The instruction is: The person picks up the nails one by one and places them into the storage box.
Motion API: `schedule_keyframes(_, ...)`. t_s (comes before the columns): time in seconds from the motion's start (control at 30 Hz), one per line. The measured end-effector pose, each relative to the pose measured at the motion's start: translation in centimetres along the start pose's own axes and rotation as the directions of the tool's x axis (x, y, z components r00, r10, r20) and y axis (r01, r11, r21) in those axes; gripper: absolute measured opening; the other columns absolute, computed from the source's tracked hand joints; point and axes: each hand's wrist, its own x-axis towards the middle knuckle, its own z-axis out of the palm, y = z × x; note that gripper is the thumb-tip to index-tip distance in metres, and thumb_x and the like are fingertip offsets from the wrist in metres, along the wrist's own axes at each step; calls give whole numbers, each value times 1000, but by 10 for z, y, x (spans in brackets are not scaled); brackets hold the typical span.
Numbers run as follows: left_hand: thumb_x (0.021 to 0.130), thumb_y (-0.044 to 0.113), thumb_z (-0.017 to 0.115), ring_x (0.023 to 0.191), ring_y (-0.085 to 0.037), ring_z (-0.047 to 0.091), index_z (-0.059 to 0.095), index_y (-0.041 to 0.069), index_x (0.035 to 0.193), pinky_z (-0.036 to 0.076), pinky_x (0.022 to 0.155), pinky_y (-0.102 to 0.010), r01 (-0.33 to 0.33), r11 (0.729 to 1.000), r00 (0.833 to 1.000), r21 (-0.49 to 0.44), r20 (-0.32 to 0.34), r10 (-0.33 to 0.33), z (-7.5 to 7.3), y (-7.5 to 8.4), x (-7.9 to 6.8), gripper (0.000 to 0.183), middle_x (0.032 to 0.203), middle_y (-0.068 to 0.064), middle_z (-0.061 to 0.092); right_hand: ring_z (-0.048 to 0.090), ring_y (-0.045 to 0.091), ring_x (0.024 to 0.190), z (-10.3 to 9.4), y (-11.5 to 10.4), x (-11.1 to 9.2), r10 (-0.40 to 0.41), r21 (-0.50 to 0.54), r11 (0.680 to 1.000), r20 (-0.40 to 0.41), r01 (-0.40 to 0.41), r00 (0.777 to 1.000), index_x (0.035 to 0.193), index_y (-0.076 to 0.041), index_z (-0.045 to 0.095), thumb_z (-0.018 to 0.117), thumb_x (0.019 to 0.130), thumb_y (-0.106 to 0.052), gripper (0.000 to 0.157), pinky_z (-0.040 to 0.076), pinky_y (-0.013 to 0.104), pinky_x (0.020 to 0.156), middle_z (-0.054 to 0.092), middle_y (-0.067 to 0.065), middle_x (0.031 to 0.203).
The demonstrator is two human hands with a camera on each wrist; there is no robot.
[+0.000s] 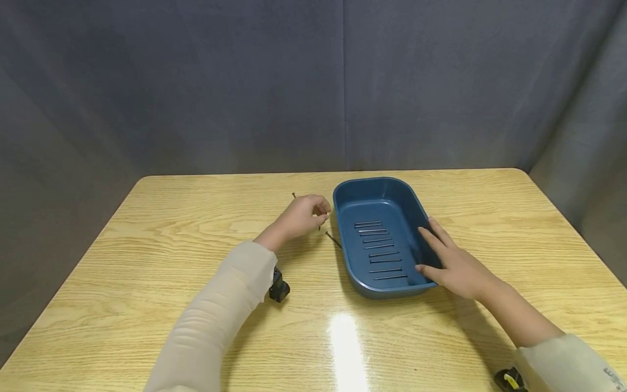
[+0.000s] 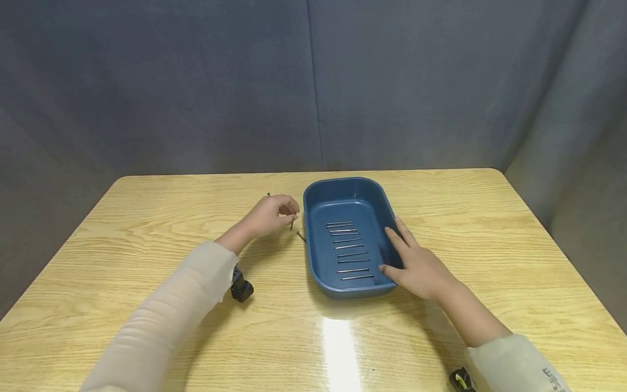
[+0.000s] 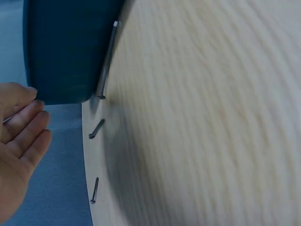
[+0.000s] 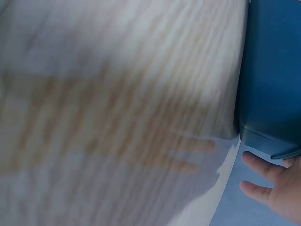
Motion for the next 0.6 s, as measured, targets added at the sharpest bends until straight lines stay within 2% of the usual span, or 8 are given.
schedule_keyframes(0.2,83,7,55,84,-15,53,58,3,97,42,73,-25,-20,999,992,39,122,15,3,-6,-3,15,91,-3,57,36,47,108,0,0,0,2,5,1000,0,-2,1000,137,-4,14,49,85,-37,71,34,55,79,-5,11,143)
schedule_keyframes(0.3,82,4,55,87,-16,52,58,3,98,41,75,-26,-32,998,987,59,162,22,7,-9,-3,16,94,-4,57,33,47,111,0,1,0,0,9,1000,2,0,1000,137,-4,14,49,85,-37,71,33,56,79,-6,10,143)
schedule_keyframes(0.6,78,2,58,75,-13,49,59,5,91,41,70,-25,-78,984,978,159,205,45,17,-13,-2,14,86,-2,56,30,47,113,1,0,0,-2,14,1000,1,2,1000,137,-3,15,49,85,-38,71,33,56,80,-4,12,143)
